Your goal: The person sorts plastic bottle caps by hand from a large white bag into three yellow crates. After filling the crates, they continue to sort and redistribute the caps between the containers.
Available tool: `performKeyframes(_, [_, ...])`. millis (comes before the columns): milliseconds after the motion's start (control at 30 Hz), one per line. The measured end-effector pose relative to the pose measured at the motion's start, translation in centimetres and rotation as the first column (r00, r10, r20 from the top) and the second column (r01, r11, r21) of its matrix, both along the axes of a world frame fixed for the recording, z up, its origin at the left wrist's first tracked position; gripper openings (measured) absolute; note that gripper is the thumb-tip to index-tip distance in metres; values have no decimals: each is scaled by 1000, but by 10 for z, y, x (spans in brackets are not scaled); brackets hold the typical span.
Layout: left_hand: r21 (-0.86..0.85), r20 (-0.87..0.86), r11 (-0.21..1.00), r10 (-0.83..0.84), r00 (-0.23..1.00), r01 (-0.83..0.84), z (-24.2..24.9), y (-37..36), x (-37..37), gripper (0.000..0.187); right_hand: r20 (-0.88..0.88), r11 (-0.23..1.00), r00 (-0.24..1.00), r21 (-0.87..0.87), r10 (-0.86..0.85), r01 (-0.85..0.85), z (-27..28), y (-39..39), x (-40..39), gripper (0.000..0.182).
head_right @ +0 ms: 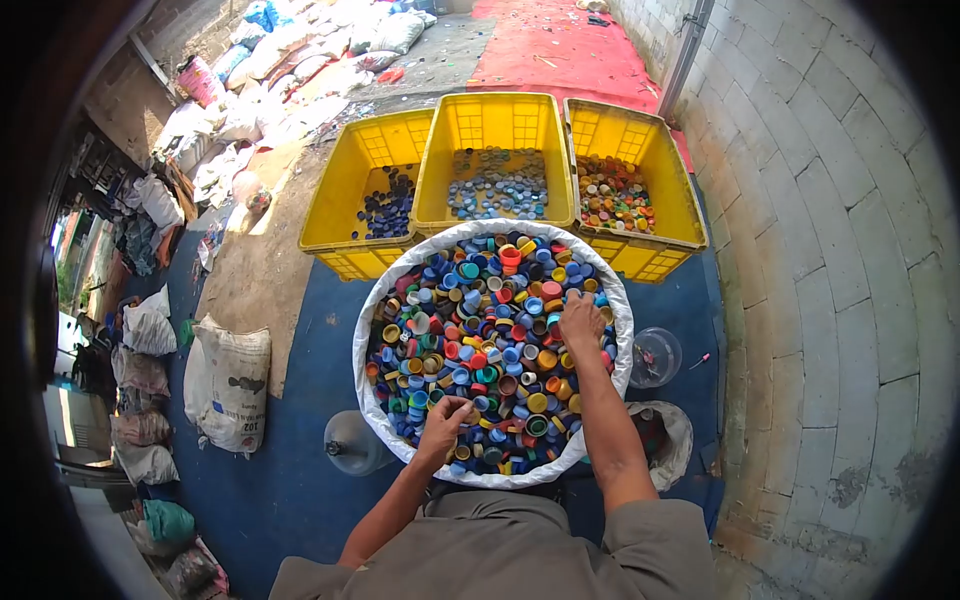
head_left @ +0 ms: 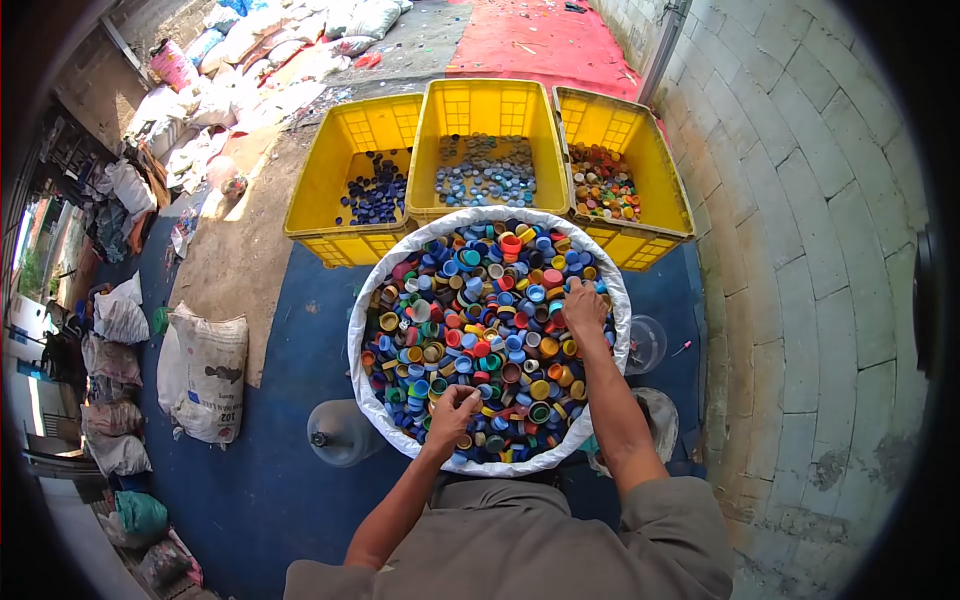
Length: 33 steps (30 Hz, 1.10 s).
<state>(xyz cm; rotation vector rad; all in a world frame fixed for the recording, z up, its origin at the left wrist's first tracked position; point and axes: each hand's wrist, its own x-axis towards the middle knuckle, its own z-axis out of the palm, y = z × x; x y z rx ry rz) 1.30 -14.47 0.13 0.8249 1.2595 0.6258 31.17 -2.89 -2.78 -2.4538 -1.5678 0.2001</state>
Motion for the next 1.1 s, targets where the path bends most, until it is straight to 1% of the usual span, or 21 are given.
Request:
performKeyframes(67, [28, -2, 1000, 8, 1000, -8, 4, 6, -1, 23, 36, 999, 999, -17, 34, -34, 0, 4, 1, 22])
performKeyframes(167, [19, -14, 1000, -8, 1000, 8, 3, 5, -4, 23, -10, 1000, 1000, -12, 17, -17, 1, 3, 4, 22])
performKeyframes(267, [15, -23, 999, -35, 999, 35, 0, 6, -6, 24, -16, 1000, 1000, -8, 14, -14, 19, -8, -3, 24])
performKeyframes(367, [5, -7, 999, -45, 999, 45, 3, 7, -3, 24, -108, 998, 994, -60, 19, -26, 24, -17, -1, 34])
performKeyframes(467, [3, 1, 996, -86, 996, 86, 3, 5, -1, 24, -216, 999, 976, -40, -4, -5, 28, -27, -4, 37])
performKeyframes(533, [14, 16, 996, -93, 996, 93, 4, 9, 1, 25, -274, 1000, 961, 11, -21, 26, 21, -31, -5, 39])
performKeyframes(600, [15, 40, 997, -79, 996, 78, 5, 9, 3, 25, -363, 998, 931, 26, -42, 56, 8, -34, -4, 40])
performKeyframes(633, [7, 81, 998, -69, 994, 69, 1, 10, 4, 26, -476, 995, 877, 35, -64, 92, 7, -37, -5, 39])
performKeyframes(733, [6, 84, 998, -66, 994, 65, 1, 10, 6, 25, -562, 980, 819, 73, -114, 186, 9, -48, -8, 38])
performKeyframes(767, [15, 51, 996, -87, 995, 87, -1, 10, 6, 27, -467, 981, 881, 126, -74, 149, -1, -51, -4, 35])
performKeyframes(900, [-2, 11, 992, -125, 992, 125, -17, 6, 5, 24, -357, 924, 920, 273, -159, 266, -5, -60, -3, 34])
performKeyframes(1000, [-12, -10, 991, -130, 991, 130, -17, 3, 7, 26, -244, 944, 970, 317, -18, 97, -7, -63, 5, 38])
performKeyframes(1033, [-14, -17, 991, -136, 991, 136, -21, 2, 6, 28, -183, 935, 981, 354, 62, 7, -2, -66, 5, 44])
performKeyframes(1100, [-20, -20, 990, -141, 990, 140, -26, 1, 5, 30, -207, 939, 969, 339, 137, -60, -4, -69, 3, 46])
